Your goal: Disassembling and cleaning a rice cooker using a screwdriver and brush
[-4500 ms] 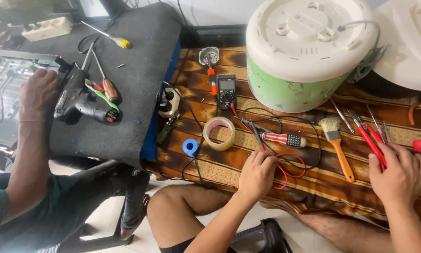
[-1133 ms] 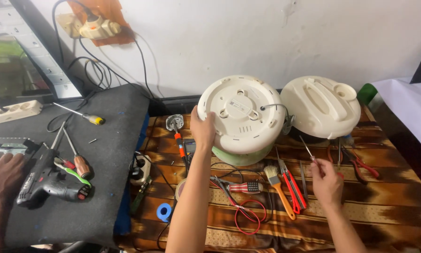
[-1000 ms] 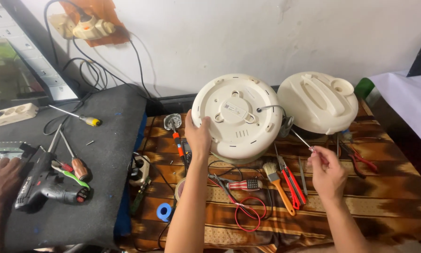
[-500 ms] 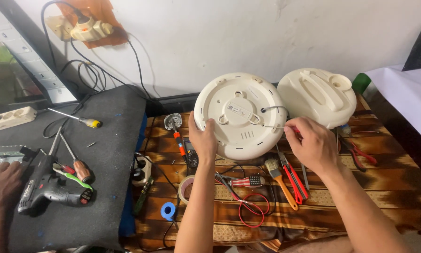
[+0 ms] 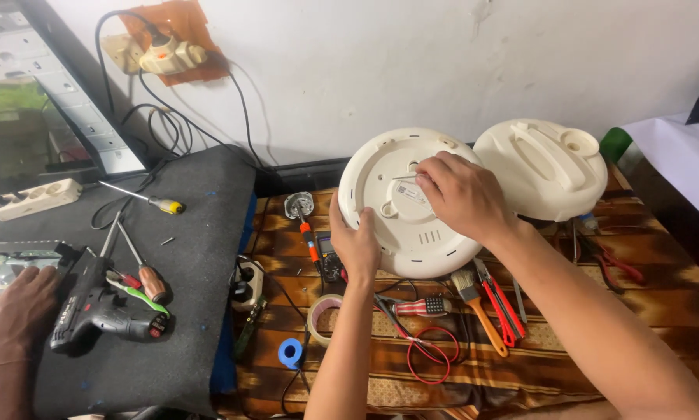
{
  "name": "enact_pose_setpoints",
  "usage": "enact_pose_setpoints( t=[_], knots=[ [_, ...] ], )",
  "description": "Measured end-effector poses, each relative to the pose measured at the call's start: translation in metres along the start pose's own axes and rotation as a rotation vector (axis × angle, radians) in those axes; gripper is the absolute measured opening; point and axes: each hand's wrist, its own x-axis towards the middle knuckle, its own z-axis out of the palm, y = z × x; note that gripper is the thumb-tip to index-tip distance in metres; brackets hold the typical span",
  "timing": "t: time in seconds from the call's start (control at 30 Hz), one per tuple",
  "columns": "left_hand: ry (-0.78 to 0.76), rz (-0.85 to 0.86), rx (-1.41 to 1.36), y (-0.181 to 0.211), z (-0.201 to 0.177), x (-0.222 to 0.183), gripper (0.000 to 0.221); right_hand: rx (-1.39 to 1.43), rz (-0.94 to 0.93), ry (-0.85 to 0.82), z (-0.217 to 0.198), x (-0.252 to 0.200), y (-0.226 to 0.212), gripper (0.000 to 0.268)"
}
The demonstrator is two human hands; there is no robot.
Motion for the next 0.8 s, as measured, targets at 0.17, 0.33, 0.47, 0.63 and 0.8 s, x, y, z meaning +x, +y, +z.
enact_pose_setpoints(
  t=[0.17, 0.33, 0.47, 0.63, 0.8],
  knots=[
    [-0.015, -0.017, -0.038, -0.006, -0.008, -0.002, 0.073, -0.009, 0.044, -0.042, 0.015, -0.012, 0.032, 0.007],
    [0.002, -0.011, -0.044, -0.013, -0.007, 0.004, 0.073, -0.067, 0.149, -0.144, -0.039, -0.034, 0.028, 0.012],
    [-0.003, 0.167, 0.067, -0.026, -0.004, 0.011, 0.063, -0.177, 0.121, -0.297, -0.054, -0.037, 0.017, 0.005],
    [0.036, 0.076, 0.177, -0.032, 0.019, 0.032, 0.072, -0.31, 0.191, -0.459, -0.03, -0.079, 0.031, 0.011],
    [-0.002, 0.051, 0.147, -0.022, 0.032, 0.05, 0.069, -0.357, 0.126, -0.231, -0.01, -0.105, 0.058, 0.004]
  ],
)
